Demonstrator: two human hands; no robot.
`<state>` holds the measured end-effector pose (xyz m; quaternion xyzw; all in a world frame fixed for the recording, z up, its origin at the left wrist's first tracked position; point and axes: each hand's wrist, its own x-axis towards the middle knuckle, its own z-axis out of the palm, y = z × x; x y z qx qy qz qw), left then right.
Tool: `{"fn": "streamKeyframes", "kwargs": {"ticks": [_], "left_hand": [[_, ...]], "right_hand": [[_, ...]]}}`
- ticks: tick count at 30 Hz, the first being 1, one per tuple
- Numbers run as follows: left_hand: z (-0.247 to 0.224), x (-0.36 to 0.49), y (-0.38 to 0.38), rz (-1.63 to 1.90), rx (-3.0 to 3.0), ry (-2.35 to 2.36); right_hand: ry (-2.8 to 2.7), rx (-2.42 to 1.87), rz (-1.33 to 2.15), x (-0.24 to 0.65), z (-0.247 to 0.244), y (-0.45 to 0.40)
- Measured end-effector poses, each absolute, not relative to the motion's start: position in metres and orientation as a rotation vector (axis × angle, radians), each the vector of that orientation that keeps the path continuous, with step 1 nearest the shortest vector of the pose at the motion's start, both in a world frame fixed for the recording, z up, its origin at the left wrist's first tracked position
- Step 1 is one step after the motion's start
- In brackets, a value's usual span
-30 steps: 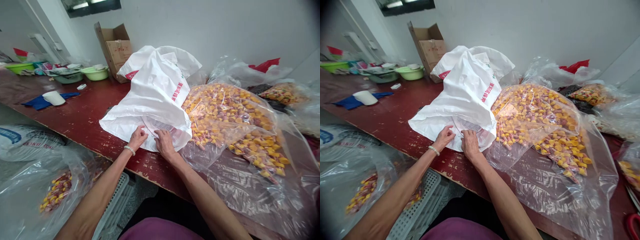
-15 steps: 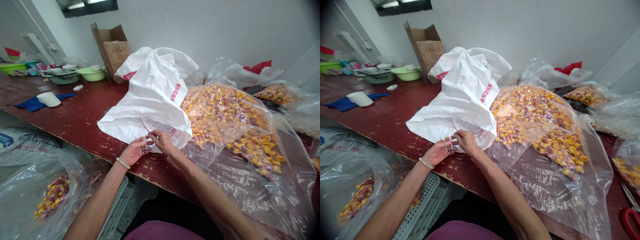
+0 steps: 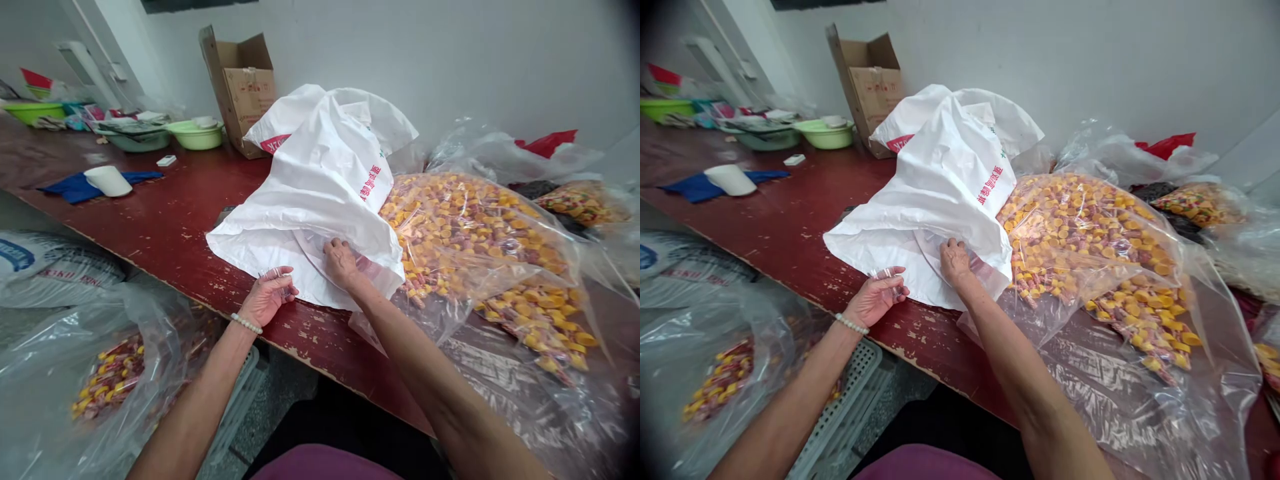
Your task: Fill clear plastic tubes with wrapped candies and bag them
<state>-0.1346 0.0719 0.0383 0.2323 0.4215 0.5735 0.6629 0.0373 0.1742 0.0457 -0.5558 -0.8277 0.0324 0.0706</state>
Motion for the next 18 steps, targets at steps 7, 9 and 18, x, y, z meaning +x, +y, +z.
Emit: {"fn": "streamKeyframes", "kwargs": {"ticks": [7,9,18], "left_hand": [[0.036,-0.112,0.079,1.221,0.621,1.021],[0.037,-0.108,0.078,1.249,0.688,1.054],[0.029,-0.115,0.068,1.511,0.986,1.203]], "right_hand": [[-2.485,-1.769,0.116,0.042,0.051,0.169],[-2.439,-1.841,0.140,0.038,0.054,0.173],[-2.373,-1.662,0.338,0.046,0.066,0.142]]}}
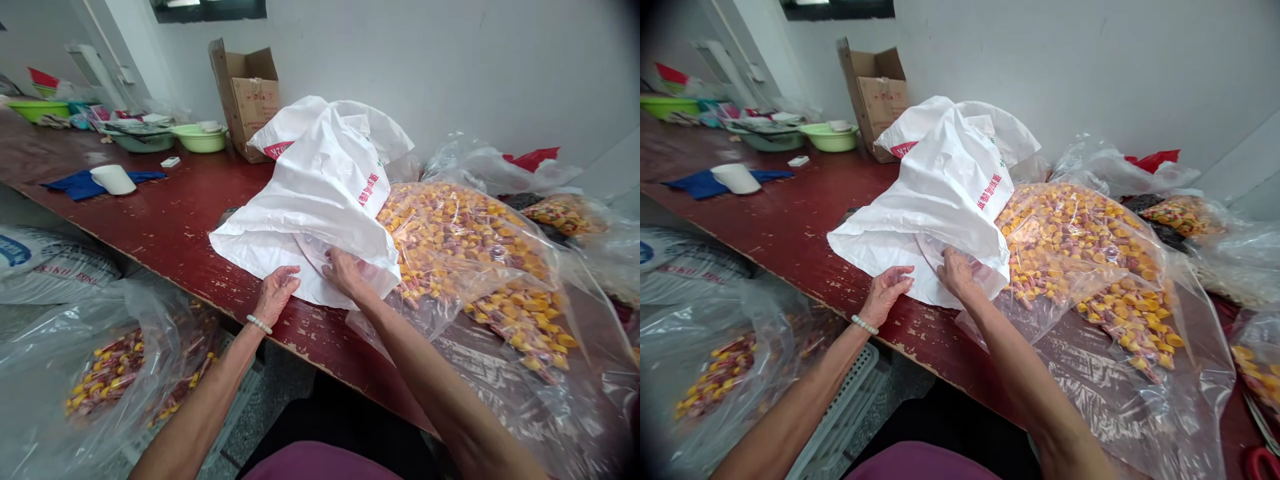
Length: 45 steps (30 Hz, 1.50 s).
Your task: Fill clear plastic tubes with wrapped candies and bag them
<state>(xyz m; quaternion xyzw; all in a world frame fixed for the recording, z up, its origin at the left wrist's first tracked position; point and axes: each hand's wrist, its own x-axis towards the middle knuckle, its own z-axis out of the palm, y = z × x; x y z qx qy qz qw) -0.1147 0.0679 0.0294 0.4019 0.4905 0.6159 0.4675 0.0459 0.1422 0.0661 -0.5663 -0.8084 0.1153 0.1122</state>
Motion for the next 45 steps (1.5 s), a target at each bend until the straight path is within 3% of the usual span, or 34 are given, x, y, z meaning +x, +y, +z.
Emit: {"fn": "streamKeyframes", "kwargs": {"ticks": [3,9,11,15,20,28,33,36,45], "left_hand": [[0.032,-0.113,0.068,1.556,1.039,1.147],[0.043,-0.118,0.066,1.080,0.918,0.814],[0.042,-0.124,0.065,1.039,0.767,0.797],[0.038,-0.134,0.061,1.156,0.467,0.731],[0.039,-0.138,0.059,1.192,0.430,0.636],[0.041,-0.126,0.061,1.219,0.479,0.712],[0.044,-0.117,0.061,1.210,0.419,0.753],[0.047,-0.110,0.058,1.231,0.423,0.773],[0.041,-0.088,0.045,1.170,0.401,0.642]], "right_hand": [[-2.357,-1.435,0.537,0.046,0.063,0.119],[-2.188,-1.028,0.907,0.043,0.061,0.115],[-2.349,-1.072,0.801,0.048,0.064,0.129],[-2.554,-1.412,0.251,0.061,0.066,0.163],[-2.599,-1.559,0.121,0.068,0.058,0.187],[-2.447,-1.429,0.190,0.071,0.060,0.168],[-1.964,-1.088,0.785,0.067,0.050,0.128],[-1.792,-0.986,0.960,0.064,0.049,0.109],[-2.071,-0.754,0.505,0.066,0.047,0.063]]}}
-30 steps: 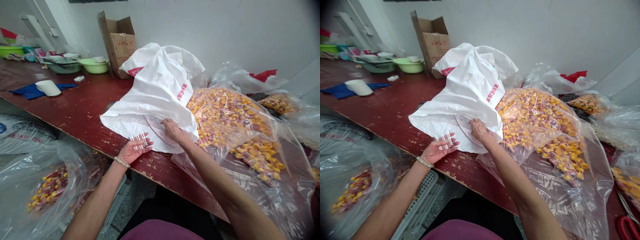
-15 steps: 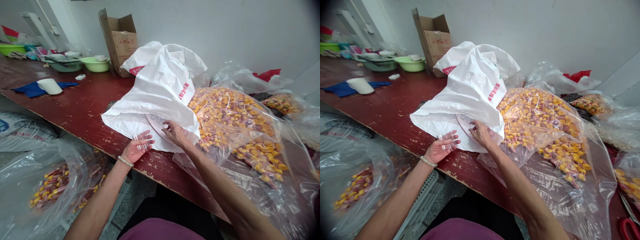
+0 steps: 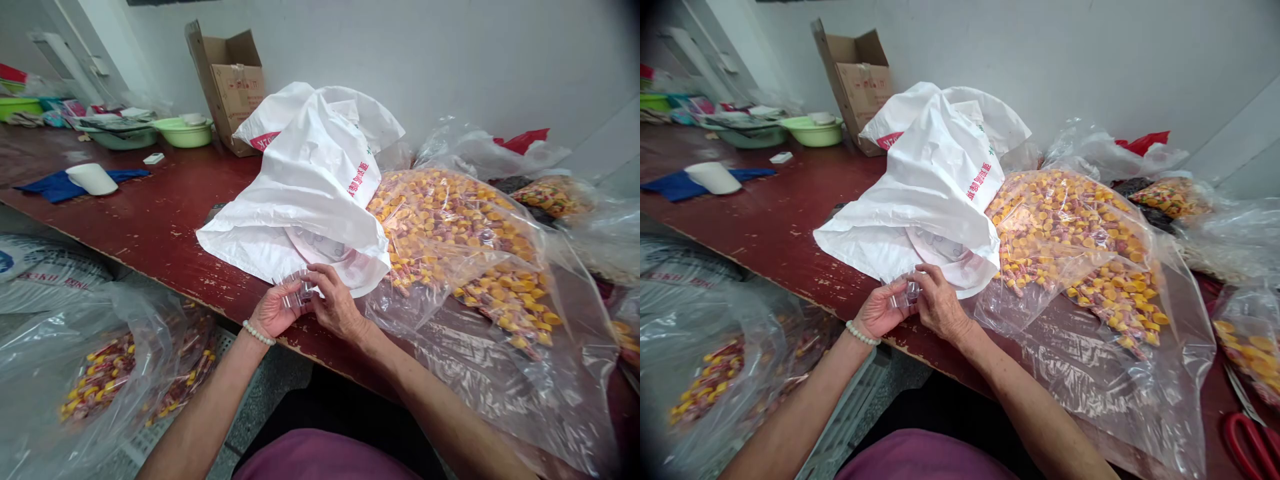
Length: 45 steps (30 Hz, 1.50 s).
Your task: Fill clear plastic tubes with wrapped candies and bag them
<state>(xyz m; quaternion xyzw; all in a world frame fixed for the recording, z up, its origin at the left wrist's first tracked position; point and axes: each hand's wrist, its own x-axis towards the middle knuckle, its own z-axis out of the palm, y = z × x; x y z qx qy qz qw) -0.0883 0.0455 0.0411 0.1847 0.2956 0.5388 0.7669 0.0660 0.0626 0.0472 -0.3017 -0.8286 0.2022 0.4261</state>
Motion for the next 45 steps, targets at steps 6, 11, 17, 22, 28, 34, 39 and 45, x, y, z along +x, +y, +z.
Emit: {"fn": "streamKeyframes", "kwargs": {"ticks": [6,11,17,22,28,34,39,45], "left_hand": [[0.040,-0.066,0.040,1.243,0.515,0.674],[0.045,-0.043,0.035,1.259,0.647,0.782],[0.043,-0.020,0.030,1.338,0.885,0.893],[0.045,-0.015,0.029,1.286,0.904,0.841],[0.048,-0.019,0.023,1.258,0.813,0.895],[0.051,-0.009,0.018,1.219,0.819,0.915],[0.054,-0.014,0.015,1.210,0.849,0.940],[0.059,0.007,-0.005,1.037,0.922,0.861]], "right_hand": [[-2.006,-0.778,0.537,0.079,0.050,0.031],[-1.911,-0.867,0.542,0.097,0.048,0.016],[-1.894,-0.840,0.485,0.115,0.050,-0.005],[-1.885,-0.954,0.350,0.168,0.061,-0.025],[-1.641,-1.719,0.052,0.276,0.027,0.010],[-1.679,-2.016,-0.142,0.309,0.004,0.049],[-1.457,-2.283,-0.231,0.358,0.014,0.050],[-1.316,-2.133,0.115,0.398,0.024,0.058]]}}
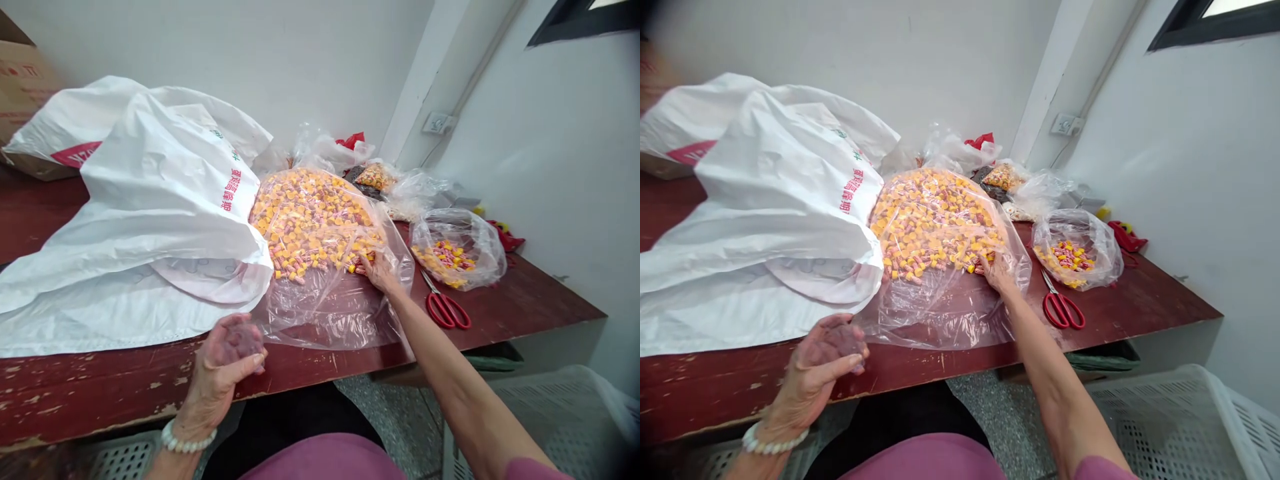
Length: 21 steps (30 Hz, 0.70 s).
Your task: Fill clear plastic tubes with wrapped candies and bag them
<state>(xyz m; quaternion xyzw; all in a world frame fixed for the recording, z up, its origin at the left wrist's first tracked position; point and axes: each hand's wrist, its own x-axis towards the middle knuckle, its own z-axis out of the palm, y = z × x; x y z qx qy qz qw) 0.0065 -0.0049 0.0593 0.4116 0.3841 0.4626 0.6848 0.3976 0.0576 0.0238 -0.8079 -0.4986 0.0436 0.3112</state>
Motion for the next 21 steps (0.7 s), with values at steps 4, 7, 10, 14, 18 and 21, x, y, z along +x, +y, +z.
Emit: {"fn": "streamKeyframes", "kwargs": {"ticks": [4,7,10,14,18,21], "left_hand": [[0.056,0.043,-0.023,0.775,0.859,0.717],[0.050,0.059,-0.028,0.746,0.790,0.694],[0.044,0.058,-0.023,0.790,0.789,0.744],[0.040,0.043,-0.014,0.853,0.818,0.826],[0.039,0.034,-0.009,0.895,0.853,0.852],[0.038,0.033,-0.008,0.917,0.884,0.882]], "right_hand": [[-1.300,-2.089,0.139,0.374,0.018,0.069],[-1.359,-2.038,0.174,0.343,0.013,0.070],[-1.385,-2.096,0.074,0.307,0.010,0.066],[-1.445,-2.155,-0.048,0.267,0.007,0.065],[-1.364,-1.872,0.228,0.261,0.005,0.068],[-1.267,-1.765,0.354,0.278,0.007,0.067]]}}
